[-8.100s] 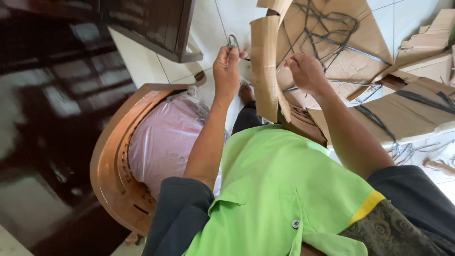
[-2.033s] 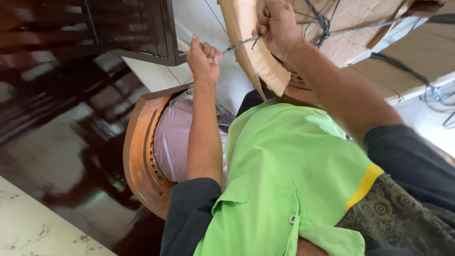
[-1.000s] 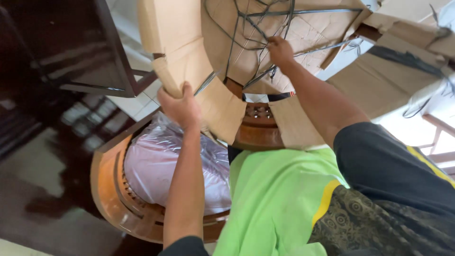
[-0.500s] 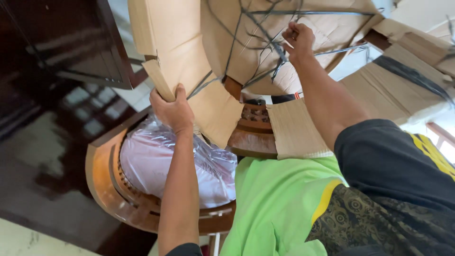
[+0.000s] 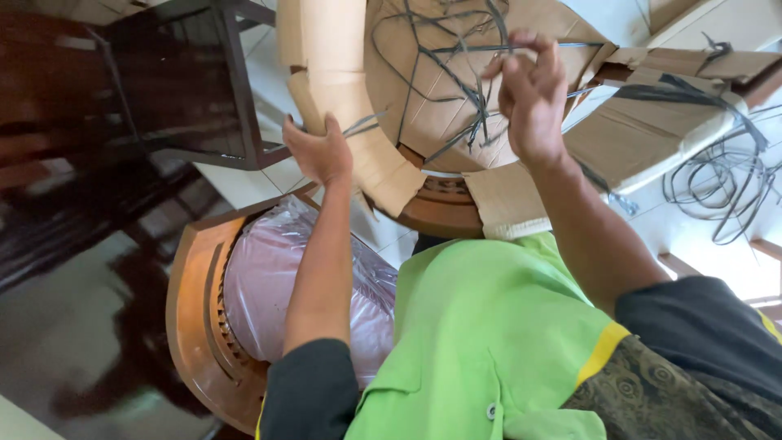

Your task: Wrapping a wooden chair with cardboard and securing it with plastic ties.

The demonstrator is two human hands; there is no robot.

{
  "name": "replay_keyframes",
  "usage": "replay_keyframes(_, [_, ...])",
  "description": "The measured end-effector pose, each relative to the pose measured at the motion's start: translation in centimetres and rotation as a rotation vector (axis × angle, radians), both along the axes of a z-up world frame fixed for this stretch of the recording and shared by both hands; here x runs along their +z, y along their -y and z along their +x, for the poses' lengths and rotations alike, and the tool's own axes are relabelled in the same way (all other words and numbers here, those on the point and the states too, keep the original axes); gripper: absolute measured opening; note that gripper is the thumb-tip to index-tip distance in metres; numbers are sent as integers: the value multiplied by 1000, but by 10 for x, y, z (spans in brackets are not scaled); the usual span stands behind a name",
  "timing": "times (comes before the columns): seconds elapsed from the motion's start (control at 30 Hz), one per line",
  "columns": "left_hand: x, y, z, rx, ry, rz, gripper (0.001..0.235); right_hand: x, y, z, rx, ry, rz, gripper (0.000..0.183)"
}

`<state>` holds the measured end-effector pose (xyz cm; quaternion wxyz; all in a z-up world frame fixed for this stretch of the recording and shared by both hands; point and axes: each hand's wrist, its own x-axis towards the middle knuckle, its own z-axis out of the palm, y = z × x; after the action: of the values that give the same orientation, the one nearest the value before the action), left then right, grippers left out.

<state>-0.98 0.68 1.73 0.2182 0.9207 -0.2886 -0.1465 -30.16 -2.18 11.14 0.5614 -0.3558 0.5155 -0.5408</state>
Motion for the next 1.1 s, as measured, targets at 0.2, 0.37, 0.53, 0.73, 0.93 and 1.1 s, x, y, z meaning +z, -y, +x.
replay_keyframes(0.2, [21,-55,-66,-457,93,-683,46,47,-98,20,278,-385,-256,13])
replay_keyframes(0.37, [52,-79,-93,39,-1883,-276,48,2,-174,35,541,-423,-116,22])
replay_keyframes(0.53, [53,-60,-16,179,-1591,-482,40,-33,-194,3,609,-339,49,27])
replay_keyframes(0.73, [91,-69,71,159,-1342,-946,45,-7,-157,-36,645,-435,-219,34])
replay_keyframes(0.93, [92,-95,67,386,-934,-678,29,28,-144,-38,485,-462,-201,30])
replay_keyframes(1.1, [119,-146,22,186,-477,-486,68,33,-166,-8,456,-645,-330,26])
